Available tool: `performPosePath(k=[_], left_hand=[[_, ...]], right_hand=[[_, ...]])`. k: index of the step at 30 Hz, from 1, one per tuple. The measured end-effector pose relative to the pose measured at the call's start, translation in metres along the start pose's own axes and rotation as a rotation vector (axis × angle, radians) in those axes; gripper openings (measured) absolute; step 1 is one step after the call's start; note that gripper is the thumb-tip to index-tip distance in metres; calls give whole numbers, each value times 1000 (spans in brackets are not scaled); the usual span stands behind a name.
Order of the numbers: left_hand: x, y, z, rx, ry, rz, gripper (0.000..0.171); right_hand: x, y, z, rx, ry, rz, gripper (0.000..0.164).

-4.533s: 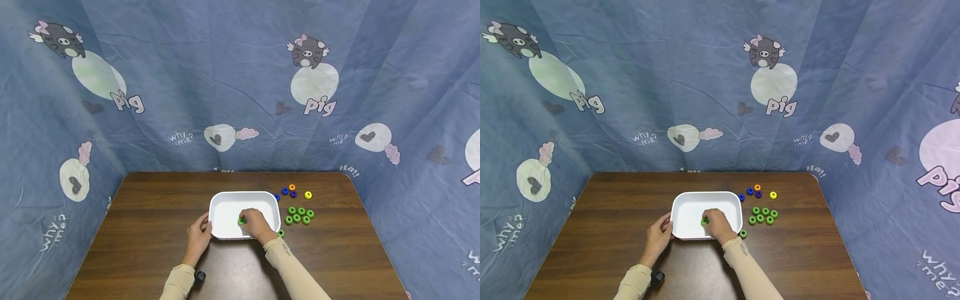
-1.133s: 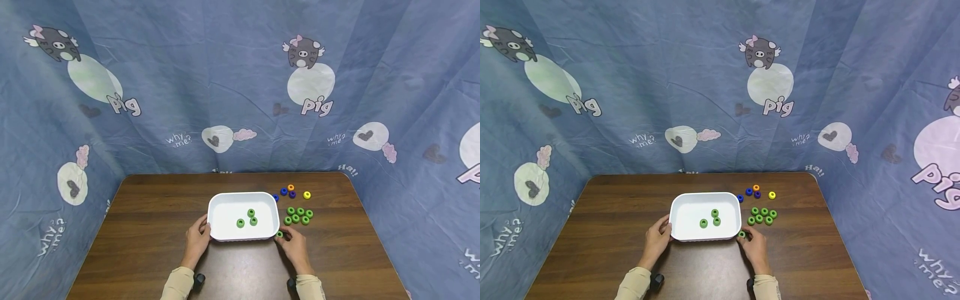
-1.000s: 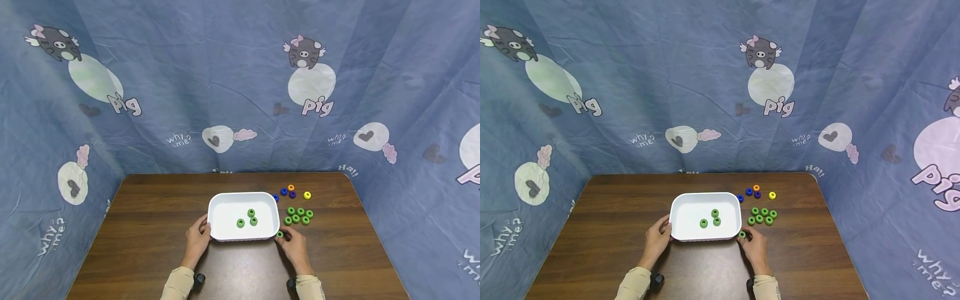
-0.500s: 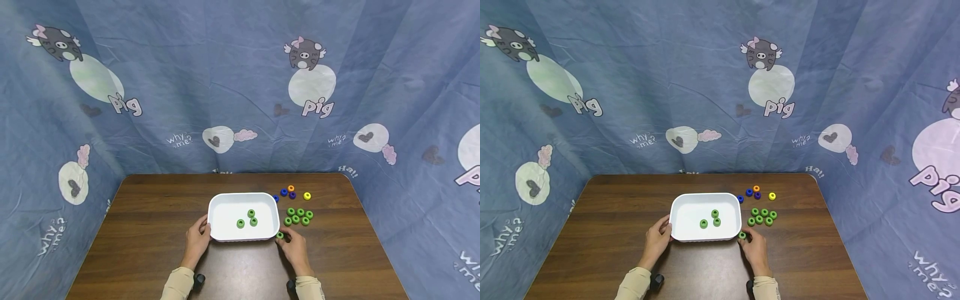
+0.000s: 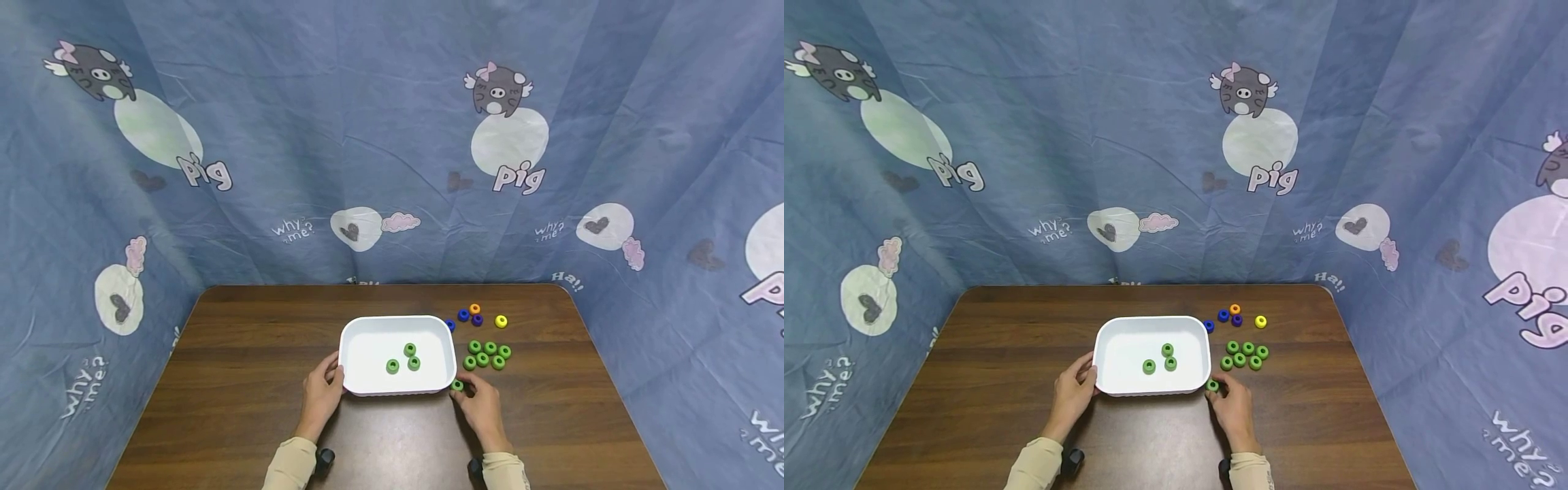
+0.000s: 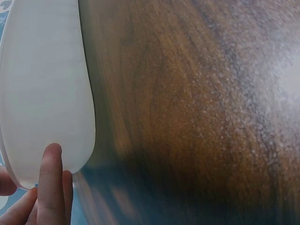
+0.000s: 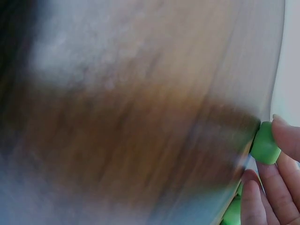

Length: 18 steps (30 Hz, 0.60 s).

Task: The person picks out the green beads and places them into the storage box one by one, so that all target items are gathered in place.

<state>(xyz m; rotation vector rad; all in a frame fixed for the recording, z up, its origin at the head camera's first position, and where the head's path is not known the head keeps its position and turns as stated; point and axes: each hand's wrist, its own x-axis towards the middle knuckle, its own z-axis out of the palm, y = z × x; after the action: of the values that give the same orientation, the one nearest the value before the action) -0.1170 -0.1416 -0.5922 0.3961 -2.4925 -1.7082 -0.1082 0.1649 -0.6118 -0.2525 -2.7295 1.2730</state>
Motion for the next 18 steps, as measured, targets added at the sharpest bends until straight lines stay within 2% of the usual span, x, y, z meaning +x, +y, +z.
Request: performPosePath(k=[18], left_hand=[[0,-1,0,-10,13,-6,39]], right_hand=[[4,0,-6,-18,37,21,28]])
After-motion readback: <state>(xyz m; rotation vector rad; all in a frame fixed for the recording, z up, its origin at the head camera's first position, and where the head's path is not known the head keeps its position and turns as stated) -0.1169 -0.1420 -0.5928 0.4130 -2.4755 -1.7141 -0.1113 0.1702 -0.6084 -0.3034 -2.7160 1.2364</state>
